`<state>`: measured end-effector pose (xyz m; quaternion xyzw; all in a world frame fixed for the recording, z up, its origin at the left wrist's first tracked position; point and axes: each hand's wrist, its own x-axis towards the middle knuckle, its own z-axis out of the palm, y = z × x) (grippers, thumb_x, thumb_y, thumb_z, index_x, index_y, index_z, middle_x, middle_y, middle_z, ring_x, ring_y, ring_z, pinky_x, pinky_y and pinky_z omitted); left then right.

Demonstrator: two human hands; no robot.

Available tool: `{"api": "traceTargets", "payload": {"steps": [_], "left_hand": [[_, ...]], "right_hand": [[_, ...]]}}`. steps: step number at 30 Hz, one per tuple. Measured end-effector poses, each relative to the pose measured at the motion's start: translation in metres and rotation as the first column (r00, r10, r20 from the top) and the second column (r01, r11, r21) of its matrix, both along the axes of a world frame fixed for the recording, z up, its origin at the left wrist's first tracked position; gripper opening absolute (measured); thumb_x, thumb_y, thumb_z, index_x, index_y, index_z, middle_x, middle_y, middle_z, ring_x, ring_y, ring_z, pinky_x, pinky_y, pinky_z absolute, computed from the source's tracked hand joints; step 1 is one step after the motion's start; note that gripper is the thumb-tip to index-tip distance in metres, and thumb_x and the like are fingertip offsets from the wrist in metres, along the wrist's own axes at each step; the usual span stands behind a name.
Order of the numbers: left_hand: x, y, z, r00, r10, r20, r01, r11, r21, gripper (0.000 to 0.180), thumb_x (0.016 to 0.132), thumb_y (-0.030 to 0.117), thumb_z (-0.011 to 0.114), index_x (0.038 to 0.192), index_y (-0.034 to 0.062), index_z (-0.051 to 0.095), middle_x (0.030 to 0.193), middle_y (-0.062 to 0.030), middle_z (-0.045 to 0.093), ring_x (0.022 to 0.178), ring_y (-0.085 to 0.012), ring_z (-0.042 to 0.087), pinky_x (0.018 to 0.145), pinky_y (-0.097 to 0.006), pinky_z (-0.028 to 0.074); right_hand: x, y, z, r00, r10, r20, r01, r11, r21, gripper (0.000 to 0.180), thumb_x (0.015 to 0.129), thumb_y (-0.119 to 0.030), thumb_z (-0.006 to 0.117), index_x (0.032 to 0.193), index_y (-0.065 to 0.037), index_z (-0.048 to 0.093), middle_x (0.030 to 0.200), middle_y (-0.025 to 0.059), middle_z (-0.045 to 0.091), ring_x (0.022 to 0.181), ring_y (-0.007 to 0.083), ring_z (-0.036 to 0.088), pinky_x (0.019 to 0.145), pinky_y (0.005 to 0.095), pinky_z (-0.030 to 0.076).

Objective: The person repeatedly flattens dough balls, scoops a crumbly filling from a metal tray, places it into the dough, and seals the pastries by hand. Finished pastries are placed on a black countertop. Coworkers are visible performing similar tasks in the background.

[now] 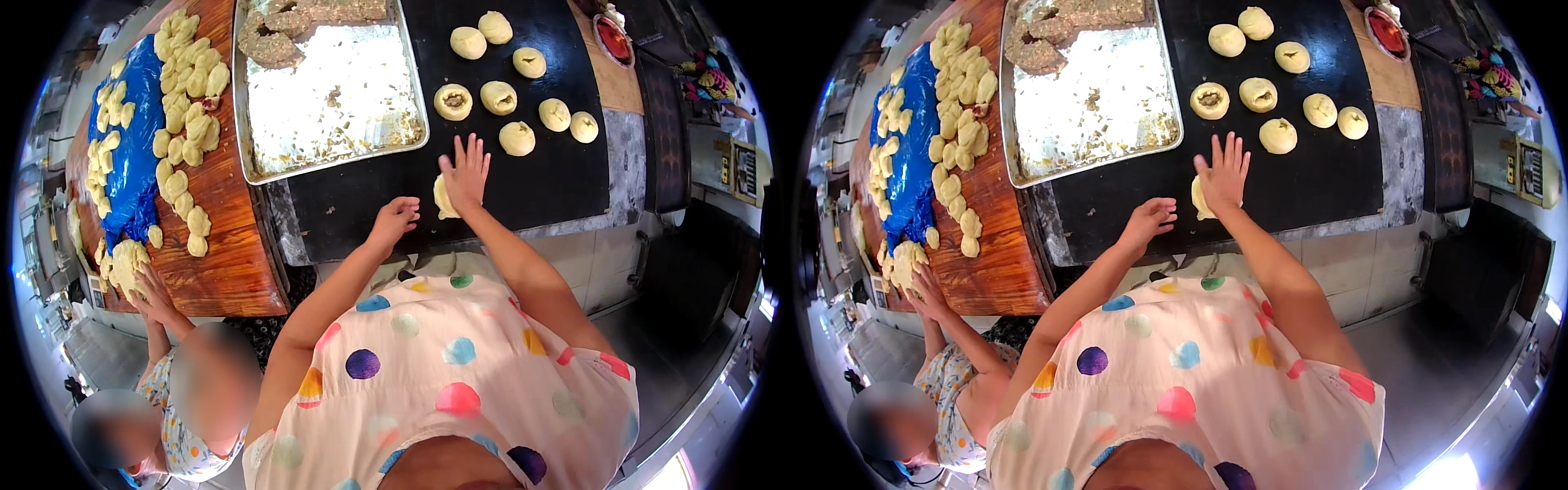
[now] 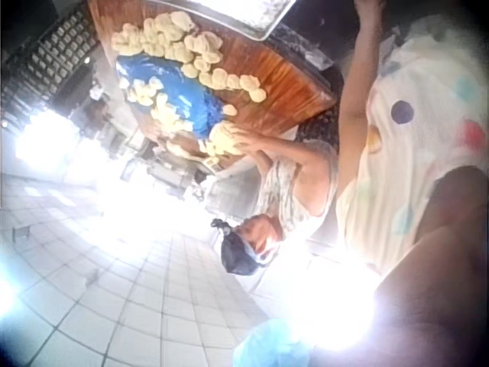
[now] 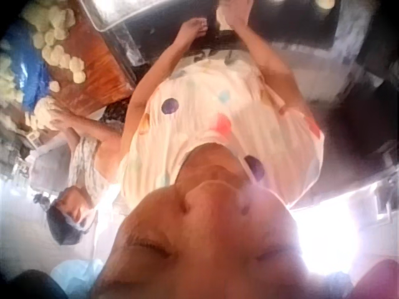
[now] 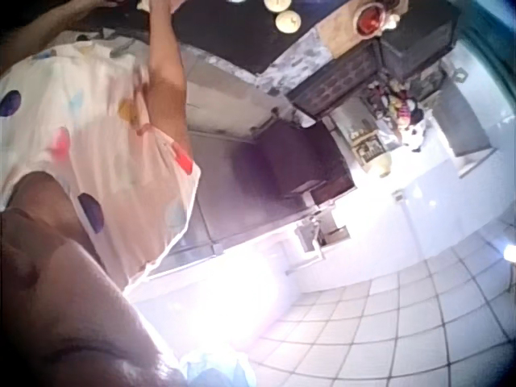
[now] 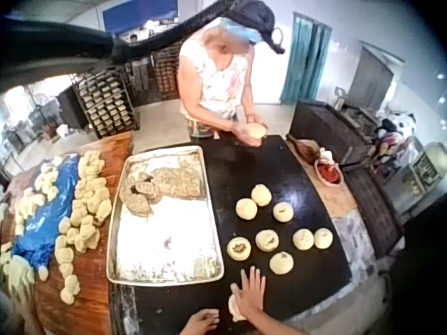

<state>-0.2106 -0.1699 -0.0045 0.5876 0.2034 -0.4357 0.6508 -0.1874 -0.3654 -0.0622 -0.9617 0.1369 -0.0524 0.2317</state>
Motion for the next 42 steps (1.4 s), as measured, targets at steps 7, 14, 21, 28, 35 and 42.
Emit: {"api": "traceTargets", "payload": {"steps": [7, 14, 21, 28, 35, 42], "left_hand": [[-0.012, 0.027, 0.006, 0.995, 0.103, 0.006, -0.103, 0.994, -0.030, 0.025, 0.098, 0.013, 0.048, 0.119, 0.0013, 0.057, 0.108, -0.0072, 0.063, 0.099, -0.0170, 0.062, 0.090, -0.032, 0.052], [-0.017, 0.039, 0.016, 0.986, 0.111, 0.124, -0.114, 0.993, 0.015, 0.028, 0.098, 0.018, 0.053, 0.120, 0.0018, 0.057, 0.108, -0.0077, 0.065, 0.099, -0.0166, 0.063, 0.087, -0.030, 0.052], [-0.028, 0.021, 0.021, 0.978, -0.055, 0.200, 0.040, 0.996, 0.078, 0.031, 0.099, 0.018, 0.052, 0.125, 0.0014, 0.055, 0.117, -0.0080, 0.062, 0.104, -0.0154, 0.060, 0.090, -0.030, 0.049], [-0.039, -0.023, 0.031, 0.193, -0.771, 0.608, 0.240, 0.637, 0.732, 0.051, 0.086, 0.018, 0.064, 0.133, 0.0023, 0.049, 0.146, -0.0225, 0.037, 0.133, -0.0388, 0.039, 0.111, -0.043, 0.033], [-0.035, -0.035, 0.011, 0.080, -0.772, 0.631, 0.220, 0.631, 0.744, 0.041, 0.084, 0.016, 0.066, 0.121, 0.0009, 0.056, 0.134, -0.0206, 0.048, 0.124, -0.0390, 0.047, 0.108, -0.045, 0.037], [-0.017, -0.017, 0.015, 0.852, -0.251, 0.460, 0.156, 0.960, 0.234, 0.039, 0.093, 0.031, 0.062, 0.120, 0.0033, 0.059, 0.123, -0.0128, 0.058, 0.111, -0.0234, 0.058, 0.095, -0.036, 0.046]], "right_hand": [[0.015, 0.020, 0.011, 1.000, -0.023, -0.020, 0.016, 0.959, -0.284, 0.067, 0.096, -0.048, 0.042, 0.147, -0.005, 0.034, 0.155, 0.0226, 0.022, 0.145, 0.0367, 0.016, 0.117, 0.0521, 0.008], [-0.009, 0.031, 0.024, 0.949, 0.312, 0.038, -0.296, 0.929, -0.224, 0.068, 0.092, -0.046, 0.051, 0.142, -0.002, 0.039, 0.151, 0.0244, 0.027, 0.143, 0.0359, 0.022, 0.116, 0.0530, 0.014], [-0.017, 0.032, 0.027, 0.974, 0.196, 0.113, -0.193, 0.981, -0.035, 0.061, 0.092, -0.039, 0.054, 0.139, -0.001, 0.044, 0.151, 0.0246, 0.029, 0.139, 0.0372, 0.030, 0.115, 0.0475, 0.020], [-0.065, -0.040, 0.032, 0.949, -0.303, 0.082, 0.215, 0.816, 0.537, 0.029, 0.091, -0.013, 0.060, 0.118, -0.004, 0.059, 0.114, 0.0131, 0.062, 0.094, 0.0238, 0.066, 0.083, 0.0342, 0.052], [-0.061, -0.055, 0.000, 0.901, -0.216, -0.375, 0.432, 0.518, 0.739, 0.042, 0.077, -0.021, 0.076, 0.110, -0.001, 0.061, 0.084, 0.0117, 0.069, 0.078, 0.0191, 0.068, 0.072, 0.0318, 0.053], [-0.051, -0.043, 0.045, 0.963, 0.229, -0.143, -0.174, 0.931, 0.320, 0.028, 0.070, -0.023, 0.076, 0.079, -0.006, 0.055, 0.082, 0.0099, 0.059, 0.075, 0.0306, 0.061, 0.068, 0.0402, 0.050]]}}
